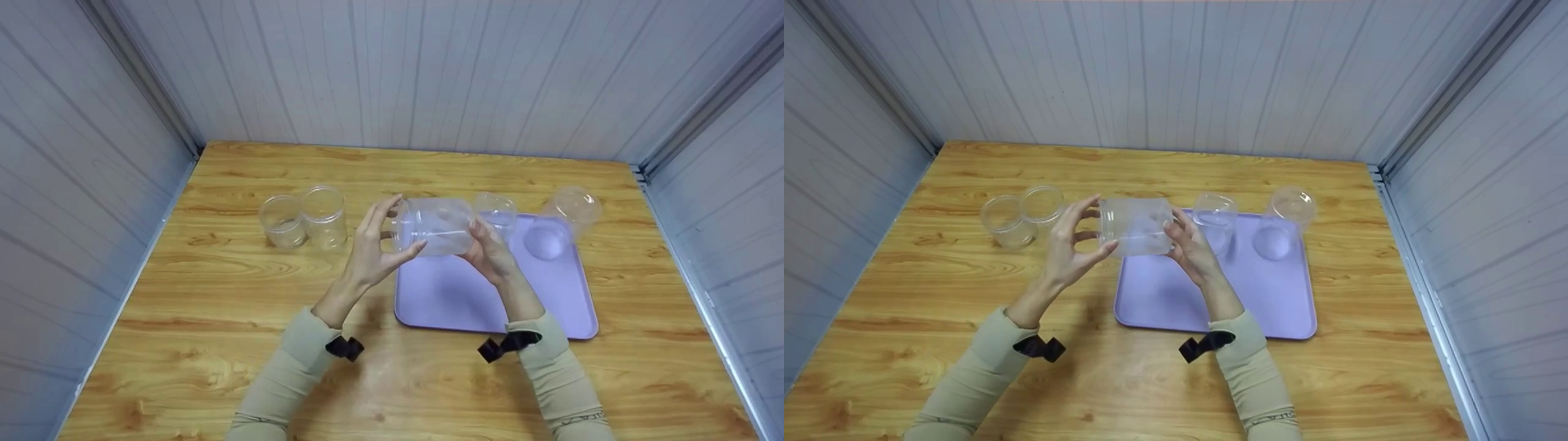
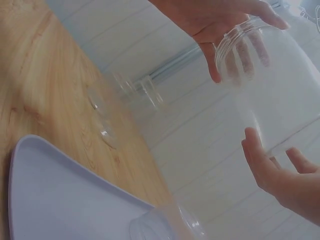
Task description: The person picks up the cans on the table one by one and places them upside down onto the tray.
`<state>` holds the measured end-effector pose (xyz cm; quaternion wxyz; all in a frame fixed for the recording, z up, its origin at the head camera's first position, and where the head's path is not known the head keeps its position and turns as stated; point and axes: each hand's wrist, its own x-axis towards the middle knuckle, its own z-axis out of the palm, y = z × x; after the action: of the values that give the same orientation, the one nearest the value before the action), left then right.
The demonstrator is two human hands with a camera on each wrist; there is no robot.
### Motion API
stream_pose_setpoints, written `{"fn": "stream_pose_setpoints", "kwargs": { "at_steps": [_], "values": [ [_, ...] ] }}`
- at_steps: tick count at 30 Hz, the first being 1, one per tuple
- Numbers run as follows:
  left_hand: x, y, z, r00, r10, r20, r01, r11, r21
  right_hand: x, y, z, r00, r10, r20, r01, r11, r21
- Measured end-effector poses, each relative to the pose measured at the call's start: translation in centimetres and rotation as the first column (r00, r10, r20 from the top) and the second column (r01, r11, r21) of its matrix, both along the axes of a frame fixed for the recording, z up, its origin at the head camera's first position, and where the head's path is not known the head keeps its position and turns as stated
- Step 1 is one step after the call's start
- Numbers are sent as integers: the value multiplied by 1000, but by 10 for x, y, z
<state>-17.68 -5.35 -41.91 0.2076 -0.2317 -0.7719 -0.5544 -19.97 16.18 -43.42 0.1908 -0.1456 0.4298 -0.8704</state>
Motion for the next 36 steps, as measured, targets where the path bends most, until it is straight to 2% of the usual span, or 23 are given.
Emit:
{"fn": "stream_pose_setpoints", "kwargs": {
  "at_steps": [5,11,16,20,22,25,30,33,36],
  "values": [
    [3,0,-2,999,-38,15,37,999,24,5,0,3,999,-38,-2,38,999,23],
    [3,-3,-3,992,-112,50,111,994,14,12,1,10,991,-130,-22,132,986,99],
    [3,-14,-4,980,-181,88,189,979,-83,17,3,16,974,-184,-131,210,951,226],
    [2,-26,-6,965,-229,125,250,949,-192,19,8,19,954,-195,-227,259,918,300],
    [2,-32,-7,963,-233,139,261,934,-245,20,10,21,942,-192,-275,281,900,333],
    [0,-41,-8,968,-208,139,242,919,-310,22,13,24,923,-179,-340,312,867,389],
    [-5,-52,-9,990,-92,103,126,911,-392,26,16,28,895,-162,-415,364,804,470],
    [-9,-58,-10,996,-44,80,73,910,-408,30,17,33,877,-149,-457,401,752,523],
    [-14,-63,-12,997,-26,75,56,904,-424,37,16,42,857,-131,-498,440,688,577]
  ]
}}
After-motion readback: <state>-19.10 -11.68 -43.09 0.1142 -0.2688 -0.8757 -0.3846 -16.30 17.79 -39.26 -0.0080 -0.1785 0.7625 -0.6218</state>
